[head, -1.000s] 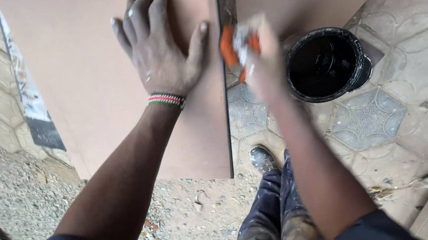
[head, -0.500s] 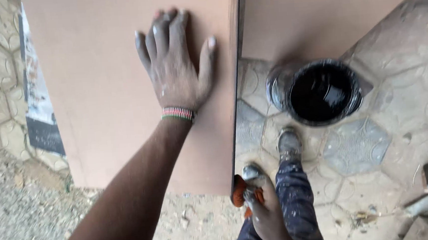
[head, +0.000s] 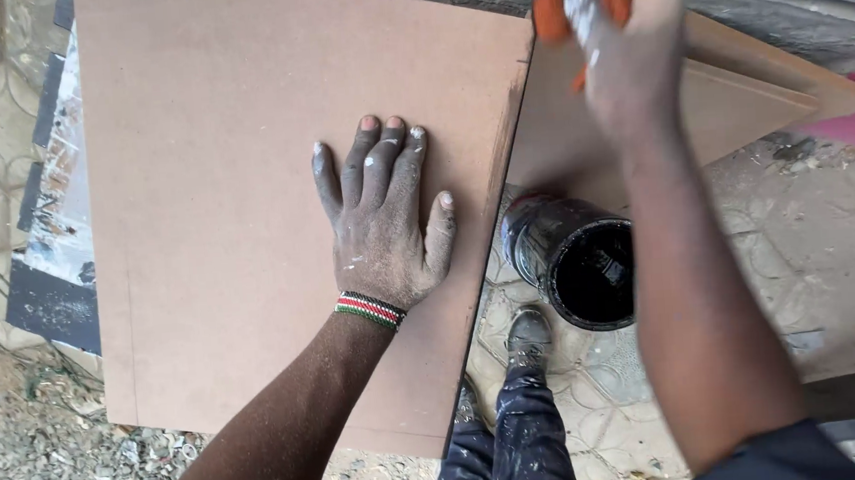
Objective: The person paints the edges of a rectangular wooden board using a cloth dipped in black paint from a bucket. The person repeatedly dips the cloth into the paint and applies it to the board's edges, flipping the board over to paint the other side.
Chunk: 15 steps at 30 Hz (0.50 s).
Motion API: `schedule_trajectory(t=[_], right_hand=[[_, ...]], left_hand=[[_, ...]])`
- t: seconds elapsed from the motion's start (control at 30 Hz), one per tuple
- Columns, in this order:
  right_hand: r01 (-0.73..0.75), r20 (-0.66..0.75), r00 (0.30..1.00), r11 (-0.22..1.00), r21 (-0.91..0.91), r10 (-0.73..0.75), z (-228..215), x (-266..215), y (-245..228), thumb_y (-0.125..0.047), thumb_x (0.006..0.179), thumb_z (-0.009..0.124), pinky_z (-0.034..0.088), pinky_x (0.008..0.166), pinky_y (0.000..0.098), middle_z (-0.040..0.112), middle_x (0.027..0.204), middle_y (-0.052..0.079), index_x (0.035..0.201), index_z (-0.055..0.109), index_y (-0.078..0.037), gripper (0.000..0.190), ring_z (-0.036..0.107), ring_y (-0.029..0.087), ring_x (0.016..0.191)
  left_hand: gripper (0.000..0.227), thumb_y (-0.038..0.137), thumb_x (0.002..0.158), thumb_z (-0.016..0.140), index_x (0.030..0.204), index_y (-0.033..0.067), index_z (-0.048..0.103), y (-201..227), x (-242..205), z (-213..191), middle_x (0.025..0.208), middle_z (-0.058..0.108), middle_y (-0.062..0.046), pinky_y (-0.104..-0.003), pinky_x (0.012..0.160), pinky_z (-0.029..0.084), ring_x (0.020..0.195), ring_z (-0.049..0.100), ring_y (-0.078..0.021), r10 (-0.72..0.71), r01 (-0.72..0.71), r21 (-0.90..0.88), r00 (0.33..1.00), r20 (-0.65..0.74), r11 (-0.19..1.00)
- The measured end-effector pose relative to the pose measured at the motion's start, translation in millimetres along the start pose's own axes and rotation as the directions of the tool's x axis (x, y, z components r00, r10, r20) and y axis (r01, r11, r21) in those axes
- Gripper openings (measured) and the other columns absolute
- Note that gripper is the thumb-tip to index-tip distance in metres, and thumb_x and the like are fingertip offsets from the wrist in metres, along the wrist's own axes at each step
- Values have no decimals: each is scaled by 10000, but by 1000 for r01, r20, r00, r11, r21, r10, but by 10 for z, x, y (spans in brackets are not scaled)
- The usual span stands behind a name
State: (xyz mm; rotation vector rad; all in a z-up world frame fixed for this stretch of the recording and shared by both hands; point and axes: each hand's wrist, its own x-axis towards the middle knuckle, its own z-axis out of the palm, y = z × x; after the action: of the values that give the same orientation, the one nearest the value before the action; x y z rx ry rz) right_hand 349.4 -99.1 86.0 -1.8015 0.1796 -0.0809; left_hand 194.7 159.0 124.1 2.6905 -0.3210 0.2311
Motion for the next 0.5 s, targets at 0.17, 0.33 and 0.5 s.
schedule_trajectory(t=[0.17, 0.33, 0.5], right_hand=[[300, 196, 941, 948, -104, -276, -38, -99, -159, 34, 1084, 847, 691, 982, 413, 848, 1239, 78, 1269, 796, -71, 219, 820, 213, 1132], [254, 475, 873, 932, -257, -107, -15, -1954, -480, -106, 1078, 765, 538, 793, 399, 794, 995, 52, 1127, 745, -139, 62, 705, 211, 840], [125, 628, 760, 986, 107, -164, 10, -4097, -564, 28, 976, 843, 751, 952, 385, 870, 1189, 137, 1162, 785, -76, 221, 865, 273, 1070]], left_hand=[[669, 454, 1187, 470, 1646, 20, 690, -43, 60, -14, 1638, 696, -235, -771, 1439, 151, 1650, 544, -487, -11, 9, -66, 1000, -18, 998], [672, 476, 1215, 386, 1596, 35, 720, -55, 74, -4, 1642, 696, -196, -741, 1446, 154, 1665, 533, -452, -13, 6, -112, 998, -59, 994], [573, 436, 1189, 454, 1500, 47, 738, -61, 116, 28, 1494, 707, -187, -740, 1391, 193, 1501, 599, -445, 11, -17, -66, 995, -97, 998]])
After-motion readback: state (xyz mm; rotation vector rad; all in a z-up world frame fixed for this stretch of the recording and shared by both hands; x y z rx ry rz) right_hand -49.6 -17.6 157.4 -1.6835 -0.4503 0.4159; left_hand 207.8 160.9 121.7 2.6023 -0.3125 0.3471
